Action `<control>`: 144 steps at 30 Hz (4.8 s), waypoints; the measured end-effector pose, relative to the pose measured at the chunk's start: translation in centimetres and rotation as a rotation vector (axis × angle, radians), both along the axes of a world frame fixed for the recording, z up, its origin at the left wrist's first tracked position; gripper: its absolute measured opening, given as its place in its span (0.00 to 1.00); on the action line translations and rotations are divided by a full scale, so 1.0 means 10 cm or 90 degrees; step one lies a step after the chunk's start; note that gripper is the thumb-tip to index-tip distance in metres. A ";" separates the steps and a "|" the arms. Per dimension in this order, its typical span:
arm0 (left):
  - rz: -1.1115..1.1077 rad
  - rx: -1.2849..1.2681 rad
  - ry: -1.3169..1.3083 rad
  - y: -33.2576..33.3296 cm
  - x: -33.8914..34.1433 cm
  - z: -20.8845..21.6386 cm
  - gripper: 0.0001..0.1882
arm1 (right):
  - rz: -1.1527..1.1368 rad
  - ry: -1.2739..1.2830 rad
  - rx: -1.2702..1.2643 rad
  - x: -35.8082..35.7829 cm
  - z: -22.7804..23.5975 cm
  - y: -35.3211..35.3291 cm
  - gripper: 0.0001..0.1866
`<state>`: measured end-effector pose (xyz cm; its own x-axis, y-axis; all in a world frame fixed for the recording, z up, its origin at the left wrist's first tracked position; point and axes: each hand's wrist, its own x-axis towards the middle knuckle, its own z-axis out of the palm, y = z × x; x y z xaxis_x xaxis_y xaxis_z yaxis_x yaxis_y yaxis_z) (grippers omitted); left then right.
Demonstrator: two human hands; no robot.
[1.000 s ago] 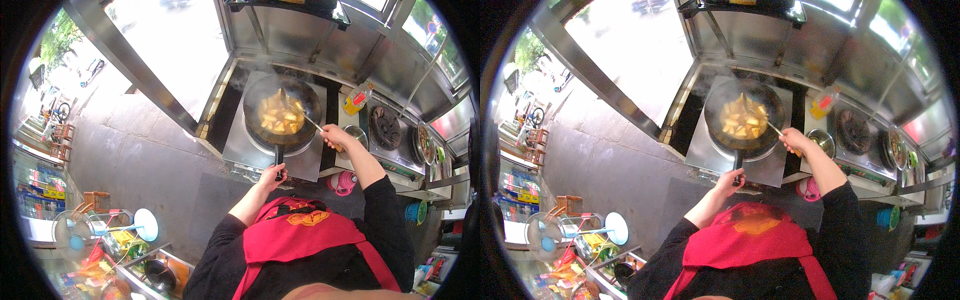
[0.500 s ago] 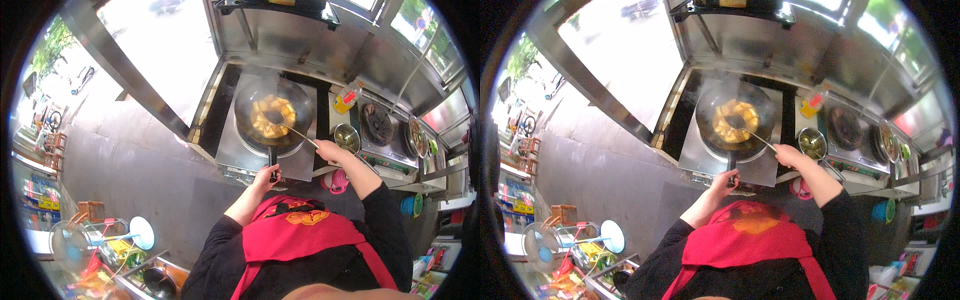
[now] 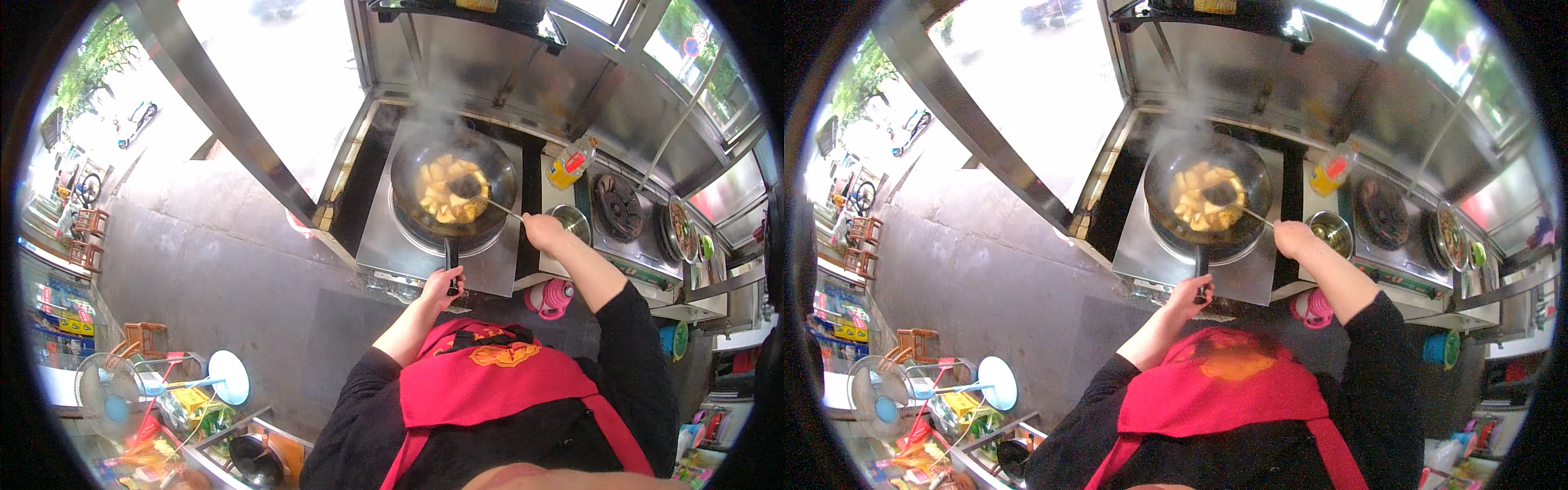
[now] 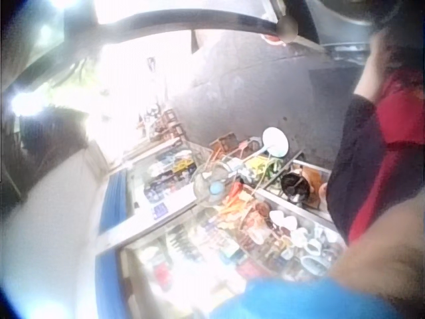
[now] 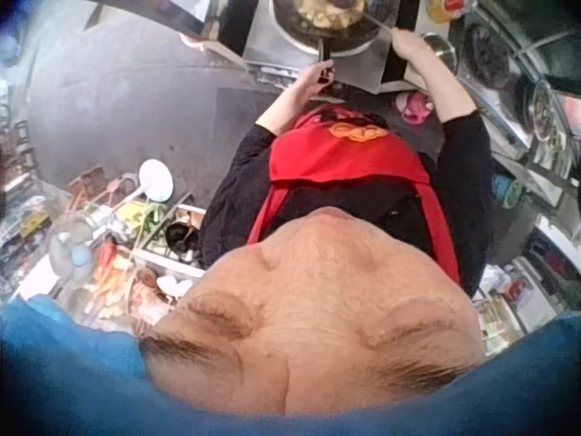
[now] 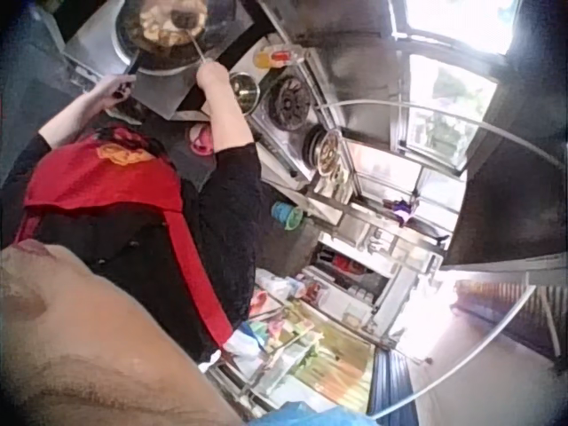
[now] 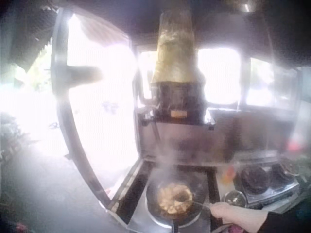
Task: The person stir-fries cubed tofu in a wok, adds a dark sauce and water, and continues to stir the mixture until it simmers. The person uses a spatula to mix the ingredients and a ladle to add liquids.
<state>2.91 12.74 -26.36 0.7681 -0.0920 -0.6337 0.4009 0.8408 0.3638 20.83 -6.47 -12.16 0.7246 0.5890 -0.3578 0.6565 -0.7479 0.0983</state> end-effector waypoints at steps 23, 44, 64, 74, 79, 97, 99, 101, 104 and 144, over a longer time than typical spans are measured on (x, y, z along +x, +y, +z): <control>0.010 0.035 0.012 0.00 -0.02 0.19 0.07 | 0.194 -0.128 0.007 0.96 1.26 1.09 0.08; -0.004 0.044 -0.002 0.00 0.02 0.14 0.08 | 0.108 0.076 -0.134 1.53 1.66 2.02 0.15; -0.011 0.048 -0.010 0.01 0.03 0.08 0.08 | 0.041 -0.037 -0.025 0.58 0.85 1.17 0.10; 0.001 0.032 -0.003 0.00 0.00 0.08 0.07 | 0.081 -0.094 0.001 0.78 1.34 0.66 0.10; 0.004 0.036 0.002 -0.02 0.01 0.11 0.07 | 0.309 -0.227 -0.127 0.65 1.82 0.64 0.05; -0.004 0.066 0.000 0.00 -0.02 0.12 0.07 | 0.003 -0.035 0.032 0.93 1.29 0.49 0.12; 0.007 0.059 0.003 0.00 -0.01 0.09 0.08 | 0.010 -0.048 0.028 0.90 1.33 0.39 0.12; 0.013 0.052 0.004 -0.01 0.00 0.08 0.08 | 0.053 -0.063 0.025 0.85 1.41 0.31 0.12; 0.012 0.052 0.010 0.00 0.00 0.11 0.08 | 0.127 -0.017 0.024 0.77 1.64 0.35 0.11; 0.011 0.062 0.030 0.00 0.03 0.15 0.07 | 0.039 0.179 -0.194 1.22 1.58 2.02 0.10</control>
<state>3.19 12.70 -24.90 0.7384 -0.0155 -0.6741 0.4049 0.8096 0.4249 33.02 13.74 3.65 0.5406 0.4644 -0.7015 0.7319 -0.6708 0.1199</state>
